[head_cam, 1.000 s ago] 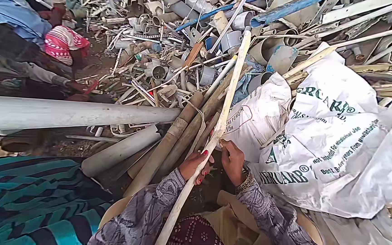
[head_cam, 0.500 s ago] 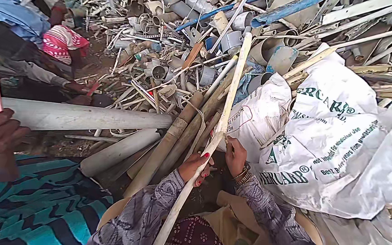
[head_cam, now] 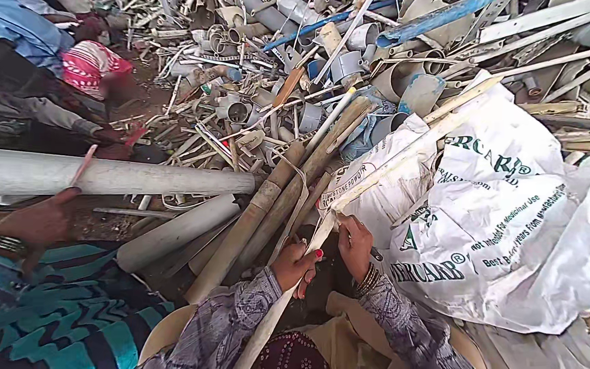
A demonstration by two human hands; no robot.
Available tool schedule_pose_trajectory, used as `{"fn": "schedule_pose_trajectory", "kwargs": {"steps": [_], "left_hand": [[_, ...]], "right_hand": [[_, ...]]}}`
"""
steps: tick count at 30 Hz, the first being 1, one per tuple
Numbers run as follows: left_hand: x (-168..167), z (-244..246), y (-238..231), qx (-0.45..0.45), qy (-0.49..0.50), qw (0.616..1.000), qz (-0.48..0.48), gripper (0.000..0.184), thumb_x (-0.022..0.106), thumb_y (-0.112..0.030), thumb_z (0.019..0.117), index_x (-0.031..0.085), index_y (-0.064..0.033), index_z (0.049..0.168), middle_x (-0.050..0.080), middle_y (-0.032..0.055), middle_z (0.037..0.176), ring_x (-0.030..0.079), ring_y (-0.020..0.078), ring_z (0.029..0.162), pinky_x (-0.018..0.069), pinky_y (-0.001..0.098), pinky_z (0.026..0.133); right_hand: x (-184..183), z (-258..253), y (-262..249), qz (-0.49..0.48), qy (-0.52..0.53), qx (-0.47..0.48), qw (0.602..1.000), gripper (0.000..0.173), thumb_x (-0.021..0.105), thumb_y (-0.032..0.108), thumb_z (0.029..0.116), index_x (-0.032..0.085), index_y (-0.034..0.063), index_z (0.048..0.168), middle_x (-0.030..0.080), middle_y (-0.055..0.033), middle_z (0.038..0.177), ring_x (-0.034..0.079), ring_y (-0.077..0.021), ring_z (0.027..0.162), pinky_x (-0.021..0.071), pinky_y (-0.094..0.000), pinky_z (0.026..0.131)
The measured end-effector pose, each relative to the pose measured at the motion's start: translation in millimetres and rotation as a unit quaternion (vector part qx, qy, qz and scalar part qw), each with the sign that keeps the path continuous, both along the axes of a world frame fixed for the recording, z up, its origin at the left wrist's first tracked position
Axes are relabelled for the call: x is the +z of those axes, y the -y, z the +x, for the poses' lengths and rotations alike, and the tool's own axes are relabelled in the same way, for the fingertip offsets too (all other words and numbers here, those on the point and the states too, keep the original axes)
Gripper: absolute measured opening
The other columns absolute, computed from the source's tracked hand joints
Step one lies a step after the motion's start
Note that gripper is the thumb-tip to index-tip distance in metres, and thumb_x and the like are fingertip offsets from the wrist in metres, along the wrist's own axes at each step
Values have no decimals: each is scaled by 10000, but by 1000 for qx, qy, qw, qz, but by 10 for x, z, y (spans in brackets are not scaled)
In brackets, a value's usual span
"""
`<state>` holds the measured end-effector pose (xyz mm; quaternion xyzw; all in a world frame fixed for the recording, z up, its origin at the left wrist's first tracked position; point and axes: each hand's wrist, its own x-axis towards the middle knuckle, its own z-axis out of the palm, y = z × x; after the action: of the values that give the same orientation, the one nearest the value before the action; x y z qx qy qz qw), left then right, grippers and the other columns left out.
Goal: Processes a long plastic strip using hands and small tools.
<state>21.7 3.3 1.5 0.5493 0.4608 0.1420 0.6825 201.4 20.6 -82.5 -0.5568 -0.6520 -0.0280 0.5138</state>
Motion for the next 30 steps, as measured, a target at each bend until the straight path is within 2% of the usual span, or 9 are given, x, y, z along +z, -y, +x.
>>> {"fn": "schedule_pose_trajectory", "kwargs": {"steps": [3, 7, 11, 15, 18, 20, 23, 27, 30], "left_hand": [[3, 24, 6, 0, -5, 1000, 5, 231, 386, -157, 1105, 518, 30, 1078, 472, -58, 585, 468, 10, 405, 445, 160, 426], [3, -17, -16, -3, 1, 1000, 12, 220, 390, -157, 1101, 518, 10, 1038, 472, -68, 569, 462, 3, 397, 436, 155, 417], [28, 27, -5, -8, 4, 1000, 1, 225, 388, -161, 1105, 515, 21, 1070, 471, -70, 577, 467, -2, 405, 441, 150, 424], [35, -12, -43, 4, 7, 1000, 9, 227, 381, -149, 1103, 514, 33, 1084, 470, -65, 583, 466, 0, 406, 440, 149, 425], [13, 6, -28, 5, -11, 1000, -1, 252, 378, -170, 1112, 517, 40, 1105, 474, -53, 593, 472, 10, 413, 447, 157, 435], [6, 19, -39, 14, -15, 1000, -2, 259, 378, -171, 1113, 519, 47, 1114, 472, -50, 585, 473, 13, 406, 448, 160, 428], [-11, 25, -97, 32, -42, 998, -23, 290, 371, -198, 1122, 492, 62, 1169, 475, -23, 614, 480, 38, 418, 459, 181, 446], [-58, 48, -192, 68, -94, 992, -49, 357, 372, -240, 1125, 486, 88, 1208, 481, 1, 637, 494, 63, 433, 476, 200, 470], [-66, 32, -217, 70, -104, 991, -44, 370, 371, -243, 1126, 484, 97, 1220, 487, 7, 648, 501, 70, 443, 480, 208, 481]], "right_hand": [[34, 33, -47, -36, -23, -18, 999, 246, 524, -27, 901, 745, -84, 993, 726, -223, 833, 688, -344, 645, 526, -476, 581], [5, -69, 76, 16, -4, 36, 999, 291, 479, -11, 862, 759, -53, 928, 686, -169, 734, 638, -263, 613, 487, -354, 569], [-17, 54, -61, -10, -22, -19, 1000, 313, 469, -75, 885, 747, -87, 1027, 702, -209, 776, 662, -327, 631, 522, -437, 597], [13, -107, 55, 57, 62, 5, 996, 282, 486, 13, 914, 762, -29, 952, 684, -177, 729, 653, -297, 618, 511, -356, 578], [33, -27, 37, -53, 1, 3, 999, 280, 488, -19, 953, 718, -106, 1086, 713, -200, 778, 692, -317, 639, 555, -434, 608], [76, 73, -36, -157, -101, 19, 982, 282, 461, 16, 1013, 658, -101, 1178, 628, -85, 707, 584, -161, 593, 500, -334, 592], [206, 80, -16, -325, -322, 102, 883, 240, 385, -41, 1029, 585, -98, 1150, 512, 47, 686, 442, 27, 556, 377, -141, 547], [231, 60, -43, -481, -580, 120, 646, 262, 330, -67, 1019, 570, -29, 1118, 546, 15, 675, 492, -36, 491, 436, -168, 470], [212, 48, -50, -469, -609, 138, 624, 230, 375, -105, 1008, 577, -17, 1069, 601, -9, 746, 564, -52, 568, 496, -176, 540]]}}
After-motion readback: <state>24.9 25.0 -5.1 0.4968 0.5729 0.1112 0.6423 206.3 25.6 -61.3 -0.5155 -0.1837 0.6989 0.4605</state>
